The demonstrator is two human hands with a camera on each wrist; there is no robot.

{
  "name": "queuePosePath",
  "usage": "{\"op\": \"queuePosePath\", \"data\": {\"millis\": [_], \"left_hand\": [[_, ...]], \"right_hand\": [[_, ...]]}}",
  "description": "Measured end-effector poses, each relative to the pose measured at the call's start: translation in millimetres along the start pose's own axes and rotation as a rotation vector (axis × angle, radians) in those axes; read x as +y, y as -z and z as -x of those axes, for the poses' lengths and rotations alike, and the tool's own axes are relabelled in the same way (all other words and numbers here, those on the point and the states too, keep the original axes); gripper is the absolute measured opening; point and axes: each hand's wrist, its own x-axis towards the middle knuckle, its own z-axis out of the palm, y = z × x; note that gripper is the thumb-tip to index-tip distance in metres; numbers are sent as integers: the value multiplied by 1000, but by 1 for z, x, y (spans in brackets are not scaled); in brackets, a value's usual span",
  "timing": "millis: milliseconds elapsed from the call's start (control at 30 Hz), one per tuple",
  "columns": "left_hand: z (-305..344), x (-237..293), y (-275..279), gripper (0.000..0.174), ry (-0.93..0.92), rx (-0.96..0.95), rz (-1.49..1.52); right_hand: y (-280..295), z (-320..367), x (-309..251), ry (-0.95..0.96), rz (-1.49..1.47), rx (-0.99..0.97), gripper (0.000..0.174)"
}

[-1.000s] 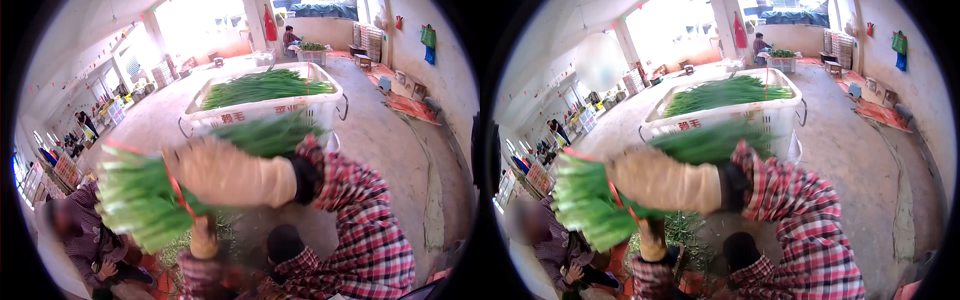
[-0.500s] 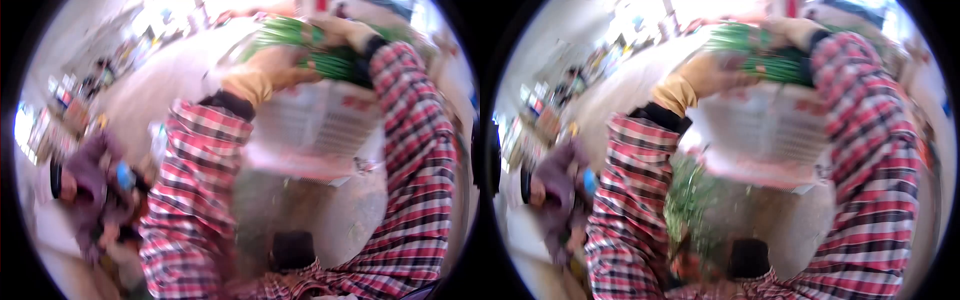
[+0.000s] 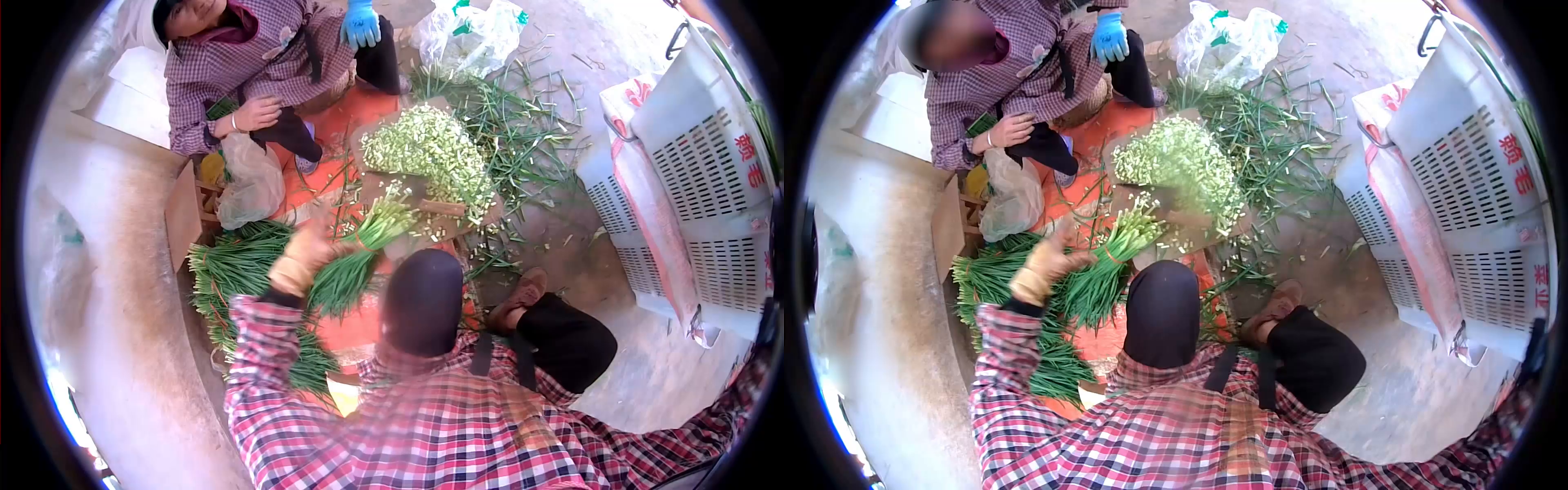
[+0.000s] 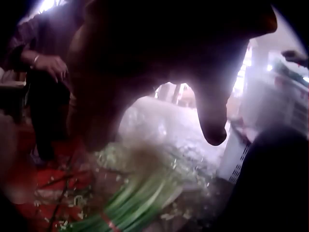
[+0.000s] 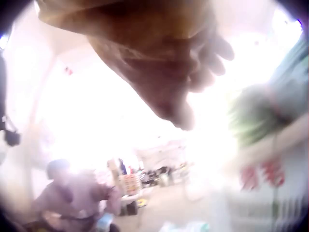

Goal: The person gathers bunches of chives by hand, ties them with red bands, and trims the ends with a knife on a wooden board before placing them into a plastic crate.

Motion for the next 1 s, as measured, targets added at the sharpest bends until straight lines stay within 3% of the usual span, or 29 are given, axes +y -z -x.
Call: {"op": "queuePosePath", "data": {"millis": [33, 67, 100, 133, 167, 200, 233, 300, 367, 400, 433, 467, 500, 533, 567, 633, 667, 700, 733, 767, 800, 833, 867, 900, 967, 1000], "left_hand": [[-4, -27, -23, 129, 61, -28, -49], [-23, -69, -61, 139, 105, 16, -456], [-28, -80, -84, 148, 57, 19, -551], [-38, -83, -102, 151, 87, 20, -623], [-48, -85, -119, 153, 114, 18, -700], [-58, -89, -133, 154, 88, 47, -659], [-67, -90, -145, 154, 62, 77, -616], [-79, -75, -150, 154, 72, 83, -537], [-96, -74, -154, 147, 66, 149, -405], [-106, -70, -149, 139, 34, 166, -509], [-123, -77, -151, 139, 34, 167, -501], [-144, -91, -157, 143, 47, 188, -516], [-157, -100, -162, 148, 62, 209, -530], [-161, -100, -157, 134, 29, 268, -473], [-160, -96, -147, 134, 37, 264, -471], [-161, -94, -123, 112, 41, 8, -247], [-162, -101, -124, 102, -147, 252, -253], [-164, -110, -125, 102, -155, 249, -259], [-156, -100, -111, 94, -95, 117, -70], [-149, -93, -101, 87, -34, -14, 119], [-139, -96, -100, 72, -45, 14, 133], [-130, -87, -92, 72, -49, 5, 128], [-119, -74, -82, 74, -6, -75, 318], [-112, -67, -79, 76, 40, -147, 514], [-121, -80, -103, 77, 36, -123, 492], [-135, -91, -122, 78, 138, -148, 283]], "right_hand": [[-26, 16, -36, -73, -267, 82, 44], [-64, 37, -44, -178, -358, 15, 42], [-101, 54, -51, -277, -446, -42, 39], [-128, 57, -96, 234, -232, 8, 41], [-139, 50, -149, 339, -412, -152, 42], [-168, 51, -186, 235, -645, -251, 32], [-212, 55, -205, 314, -490, -348, 26], [-269, 43, -259, 293, -546, -585, 21], [-347, 43, -302, 263, -560, -618, 18], [-394, 46, -323, 247, -499, -717, 23], [-415, 41, -340, 301, -523, -681, 26], [-419, 34, -361, 249, -696, -672, 37], [-437, 33, -379, 188, -602, -756, 50], [-449, 33, -392, 169, -553, -801, 55], [-464, 40, -401, 149, -508, -846, 59], [-490, 56, -416, 175, -475, -784, 64], [-497, 59, -422, 192, -395, -714, 65], [-505, 61, -425, 205, -311, -642, 67], [-505, 60, -431, 180, -235, -679, 69], [-490, 52, -427, 175, -236, -678, 69], [-474, 44, -418, 216, -325, -745, 70], [-456, 38, -411, 252, -418, -817, 71], [-450, 38, -405, 206, -486, -827, 57], [-444, 40, -391, 54, -593, -902, 55], [-424, 45, -366, -35, -709, -862, 51], [-426, 62, -357, -150, -894, -710, 47]]}}
